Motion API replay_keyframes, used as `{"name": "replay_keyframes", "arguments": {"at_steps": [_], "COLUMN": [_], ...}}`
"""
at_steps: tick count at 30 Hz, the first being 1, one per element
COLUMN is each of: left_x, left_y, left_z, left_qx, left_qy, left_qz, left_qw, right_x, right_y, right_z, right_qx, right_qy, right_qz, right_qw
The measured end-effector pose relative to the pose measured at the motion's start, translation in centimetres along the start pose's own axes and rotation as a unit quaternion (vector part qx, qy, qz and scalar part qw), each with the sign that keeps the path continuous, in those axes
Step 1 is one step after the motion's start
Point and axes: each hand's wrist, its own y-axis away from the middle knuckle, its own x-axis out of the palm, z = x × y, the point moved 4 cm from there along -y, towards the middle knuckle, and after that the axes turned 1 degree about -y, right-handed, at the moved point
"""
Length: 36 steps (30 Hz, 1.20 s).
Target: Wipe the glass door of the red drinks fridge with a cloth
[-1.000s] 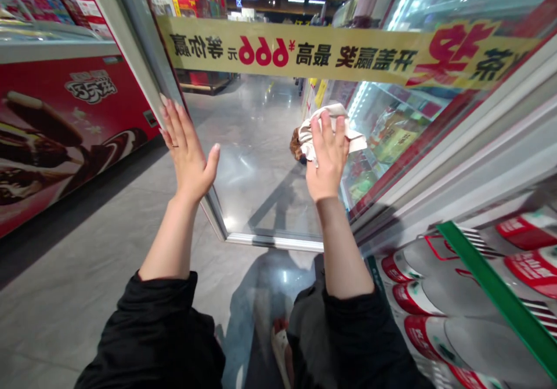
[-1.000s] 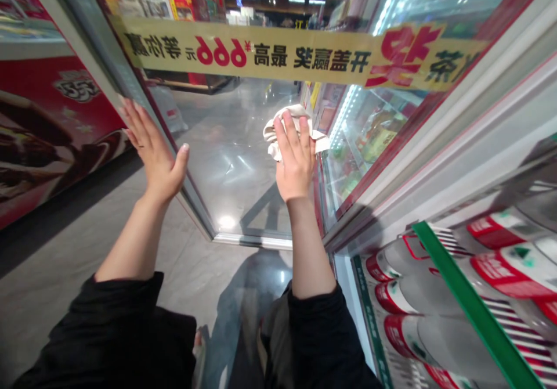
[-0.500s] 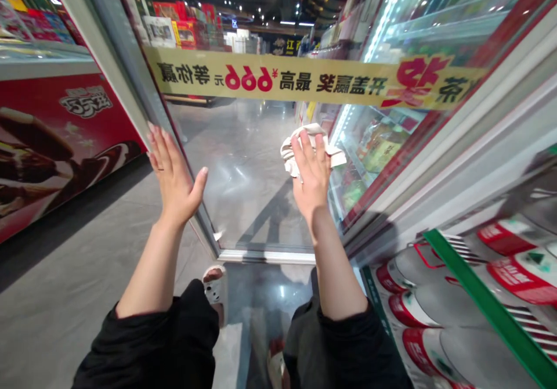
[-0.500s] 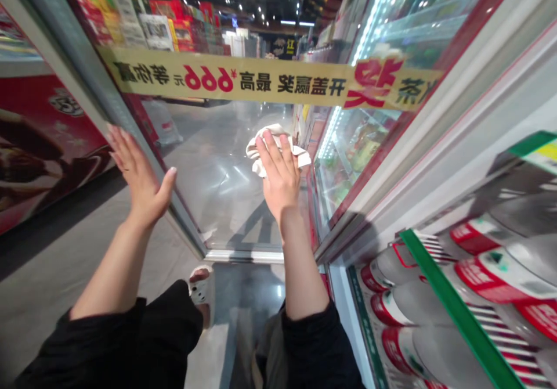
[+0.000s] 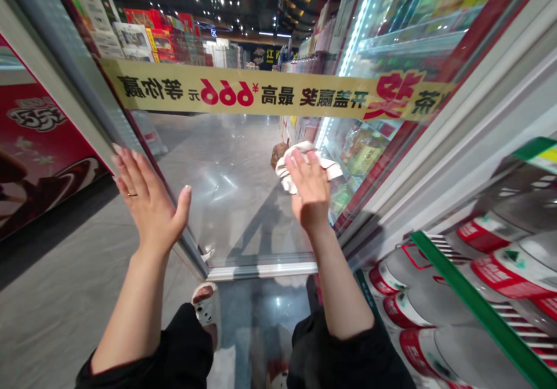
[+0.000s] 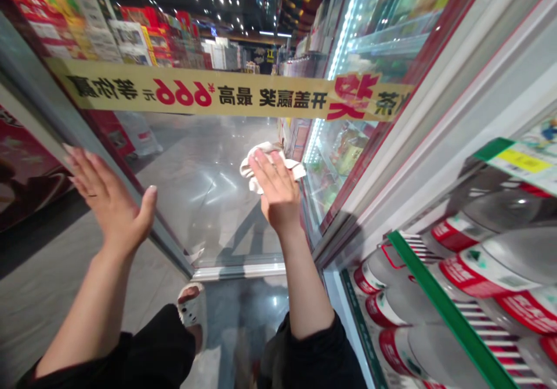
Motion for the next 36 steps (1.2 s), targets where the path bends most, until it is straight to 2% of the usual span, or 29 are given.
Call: {"name": "replay_keyframes", "arguments": {"at_steps": [2, 5, 9, 13, 18, 21, 25, 31, 36], "left_x": [-0.1, -0.2, -0.3, -0.5, 0.0, 0.6, 1.7, 3.1, 3.5], "left_y": [-0.1, -0.1, 0.1, 0.4, 1.0, 0.8, 0.2, 0.0, 0.1], "left_z": [-0.3, -0.6, -0.8, -2.3, -7.6, -11.0, -13.5, -14.1, -15.6], "left_qx": [-0.014, -0.031, -0.024, 0.039, 0.155, 0.197, 0.199, 0.181, 0.188], "left_qy": [0.002, -0.005, -0.012, -0.023, -0.028, -0.026, -0.038, -0.023, -0.015], "left_qz": [0.010, 0.014, 0.021, 0.021, 0.030, 0.041, 0.049, 0.045, 0.042], "left_qw": [1.000, 0.999, 0.999, 0.999, 0.987, 0.979, 0.978, 0.982, 0.981], "right_x": [0.2, 1.0, 1.1, 1.2, 1.4, 1.1, 0.8, 0.3, -0.8], "right_y": [-0.1, -0.5, -0.9, -0.8, -0.9, -0.6, 0.4, -1.1, -1.0], "right_z": [-1.0, -0.7, 0.7, 0.8, 0.9, 0.9, 0.4, -0.6, -0.3], "right_qx": [0.063, 0.104, 0.088, 0.104, 0.099, 0.095, 0.088, 0.130, 0.054], "right_qy": [0.022, 0.009, -0.031, -0.047, -0.076, -0.064, -0.069, -0.012, -0.023], "right_qz": [-0.034, 0.012, 0.042, 0.029, 0.036, 0.041, 0.057, 0.026, 0.005], "right_qw": [0.997, 0.994, 0.995, 0.993, 0.992, 0.993, 0.992, 0.991, 0.998]}}
